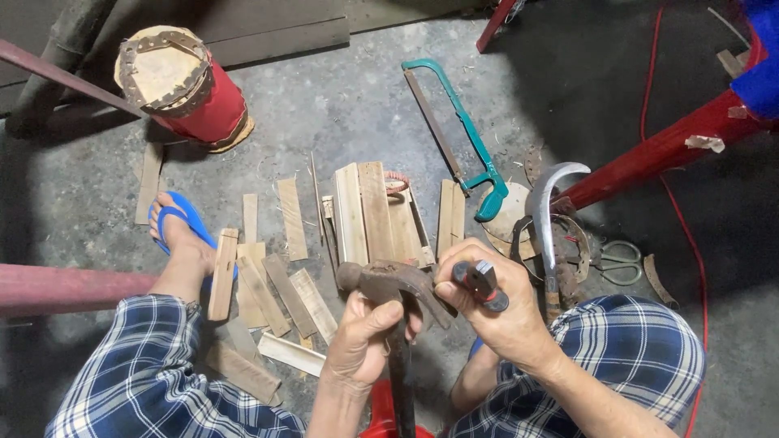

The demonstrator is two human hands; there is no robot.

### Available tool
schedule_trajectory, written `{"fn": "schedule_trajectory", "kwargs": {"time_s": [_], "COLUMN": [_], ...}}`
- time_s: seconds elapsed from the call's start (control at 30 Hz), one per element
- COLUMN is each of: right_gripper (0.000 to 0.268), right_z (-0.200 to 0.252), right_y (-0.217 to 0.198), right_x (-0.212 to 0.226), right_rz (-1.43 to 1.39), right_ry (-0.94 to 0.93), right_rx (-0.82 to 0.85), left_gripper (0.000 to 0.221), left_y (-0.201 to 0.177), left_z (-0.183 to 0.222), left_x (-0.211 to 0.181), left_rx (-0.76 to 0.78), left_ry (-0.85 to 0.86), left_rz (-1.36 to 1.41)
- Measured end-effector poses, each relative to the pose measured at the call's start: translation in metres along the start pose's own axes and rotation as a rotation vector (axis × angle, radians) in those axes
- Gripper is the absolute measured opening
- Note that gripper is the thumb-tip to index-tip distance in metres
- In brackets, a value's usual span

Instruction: The person is assembling a wooden percussion instrument by nailing thin wooden slats onto a circular frame.

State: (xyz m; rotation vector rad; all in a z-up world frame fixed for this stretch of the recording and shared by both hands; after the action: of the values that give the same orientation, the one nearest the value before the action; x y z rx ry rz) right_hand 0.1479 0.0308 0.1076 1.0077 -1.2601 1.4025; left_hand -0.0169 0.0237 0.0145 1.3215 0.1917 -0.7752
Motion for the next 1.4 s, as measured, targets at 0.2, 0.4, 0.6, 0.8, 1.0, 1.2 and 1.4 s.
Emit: {"fn": "schedule_trajectory", "kwargs": {"time_s": [0.2, 0.4, 0.6, 0.8, 1.0, 1.2, 1.4], "right_gripper": [0.013, 0.011, 0.01, 0.032, 0.072, 0.05, 0.047], "right_z": [0.008, 0.0, 0.004, 0.009, 0.027, 0.06, 0.046], "right_y": [0.004, 0.001, 0.0, -0.013, -0.004, -0.001, -0.022], "right_x": [-0.001, -0.022, -0.039, -0.072, -0.089, -0.101, -0.111], "right_rz": [0.161, -0.018, -0.114, -0.65, -0.807, -0.787, -0.022], "right_ry": [-0.113, 0.029, 0.143, 0.664, 0.863, 0.992, 0.769], "right_rx": [-0.115, -0.034, -0.004, -0.104, 0.092, 0.239, 0.326], "left_gripper": [0.051, 0.063, 0.032, 0.021, 0.035, 0.02, 0.017], "left_y": [-0.003, 0.002, -0.015, -0.018, -0.028, -0.035, -0.031], "left_z": [0.002, 0.0, 0.001, 0.001, -0.007, -0.012, -0.018], "left_x": [0.004, 0.0, 0.01, 0.011, 0.014, 0.006, 0.003], "left_rx": [-0.067, -0.093, -0.121, -0.113, -0.114, -0.17, -0.154], "left_ry": [-0.074, -0.105, -0.113, -0.103, -0.08, -0.063, -0.035], "left_rz": [-0.014, -0.011, -0.007, -0.012, 0.105, -0.041, -0.032]}}
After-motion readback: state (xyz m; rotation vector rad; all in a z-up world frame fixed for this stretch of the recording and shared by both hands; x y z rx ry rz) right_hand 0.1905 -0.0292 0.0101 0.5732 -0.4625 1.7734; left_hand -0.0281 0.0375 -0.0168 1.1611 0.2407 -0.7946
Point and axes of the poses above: each hand's wrist, its own z-axis away from the middle knuckle, its own y-axis out of the palm, x = y × z, the point moved 6 cm from there along -z, towards the middle knuckle, and after that the axes turned 11 degrees about y, right-handed, at the moved point
